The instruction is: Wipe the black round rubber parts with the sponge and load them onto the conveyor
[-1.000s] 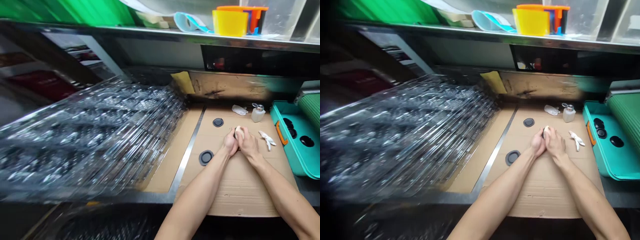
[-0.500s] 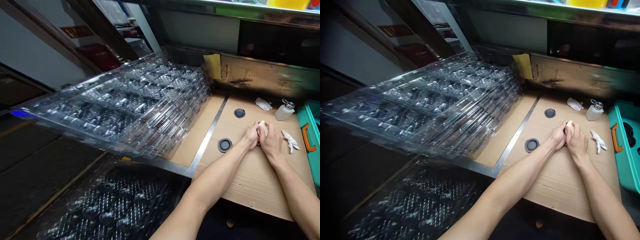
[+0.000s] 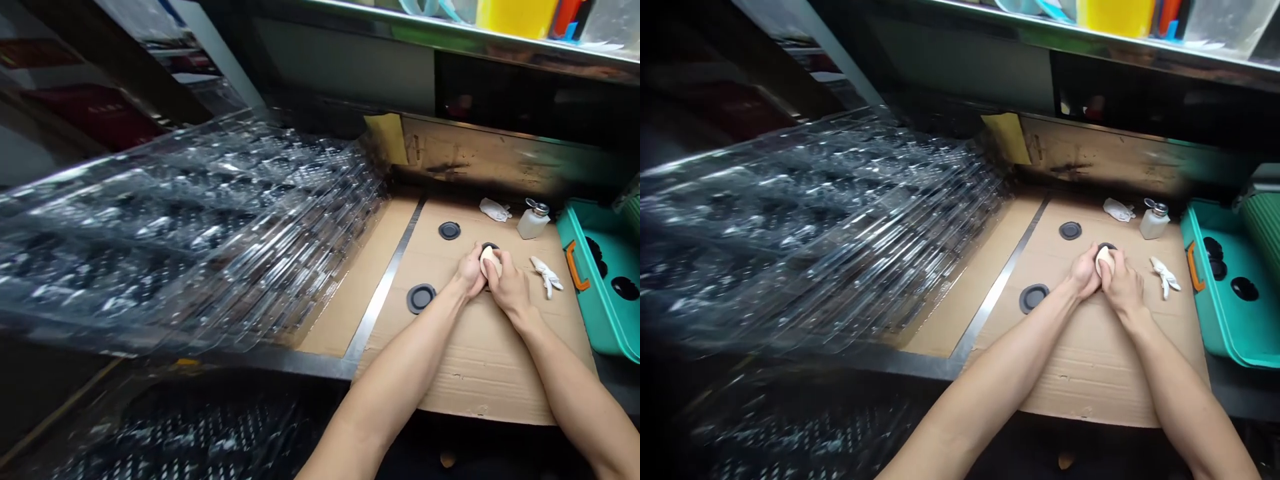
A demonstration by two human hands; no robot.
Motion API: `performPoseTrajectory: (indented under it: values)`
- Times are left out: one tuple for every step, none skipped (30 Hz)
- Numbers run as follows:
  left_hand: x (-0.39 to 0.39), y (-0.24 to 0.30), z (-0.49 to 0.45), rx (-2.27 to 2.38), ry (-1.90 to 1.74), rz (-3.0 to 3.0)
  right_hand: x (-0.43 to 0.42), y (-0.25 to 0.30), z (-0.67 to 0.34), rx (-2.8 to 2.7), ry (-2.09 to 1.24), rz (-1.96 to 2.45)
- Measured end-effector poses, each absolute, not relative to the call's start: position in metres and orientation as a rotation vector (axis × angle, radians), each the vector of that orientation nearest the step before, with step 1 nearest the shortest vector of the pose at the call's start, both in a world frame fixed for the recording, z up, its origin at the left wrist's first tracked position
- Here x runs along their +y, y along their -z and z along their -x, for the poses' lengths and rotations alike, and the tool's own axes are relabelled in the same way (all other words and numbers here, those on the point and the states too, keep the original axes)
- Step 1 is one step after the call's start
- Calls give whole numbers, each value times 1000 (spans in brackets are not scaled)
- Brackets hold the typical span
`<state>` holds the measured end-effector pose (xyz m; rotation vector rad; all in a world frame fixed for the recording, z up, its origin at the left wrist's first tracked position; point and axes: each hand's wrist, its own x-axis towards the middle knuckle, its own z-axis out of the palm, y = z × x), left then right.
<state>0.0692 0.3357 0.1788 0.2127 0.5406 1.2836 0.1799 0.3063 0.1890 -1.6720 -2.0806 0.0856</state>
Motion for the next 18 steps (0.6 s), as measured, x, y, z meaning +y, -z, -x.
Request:
performPoseTrajectory:
  values:
    - [337, -180, -63, 538, -1316, -215, 306, -190, -182, -2072, -99, 1687]
    - [338, -182, -57, 545, -1366, -219, 307, -191, -186, -2053, -103, 1716]
    - [340, -184, -51, 559, -1416, -225, 309, -193, -190, -2036, -104, 1739]
    - [341, -186, -45, 574, -1453, -232, 310, -195, -195, -2026, -98, 1746]
    - [341, -187, -40, 589, -1478, -238, 312, -198, -200, -2025, -82, 1736]
    - [341, -189, -36, 602, -1487, -243, 314, -200, -206, -2027, -52, 1718]
    - [340, -191, -34, 611, -1481, -249, 315, -203, -211, -2029, -3, 1706]
    - [339, -193, -34, 615, -1464, -255, 317, -204, -217, -2020, 65, 1716]
    - [337, -195, -34, 621, -1433, -263, 319, -206, -222, -2003, 140, 1753]
    - [335, -197, -36, 628, -1390, -268, 320, -206, -228, -1976, 213, 1814]
    - [332, -199, -37, 629, -1340, -269, 322, -207, -234, -1948, 268, 1887]
    - [330, -201, -39, 622, -1290, -265, 324, -206, -240, -1927, 301, 1959]
    - [328, -203, -40, 605, -1244, -257, 326, -205, -245, -1919, 310, 2022]
    - [327, -205, -40, 581, -1209, -247, 328, -204, -250, -1929, 292, 2069]
    - [325, -207, -40, 553, -1183, -236, 330, -202, -254, -1949, 256, 2098]
    - [324, -209, -39, 525, -1164, -225, 333, -201, -257, -1967, 210, 2108]
    - [324, -210, -38, 502, -1150, -213, 335, -200, -258, -1979, 160, 2091]
    - [323, -212, -38, 484, -1135, -203, 337, -200, -259, -1980, 112, 2047]
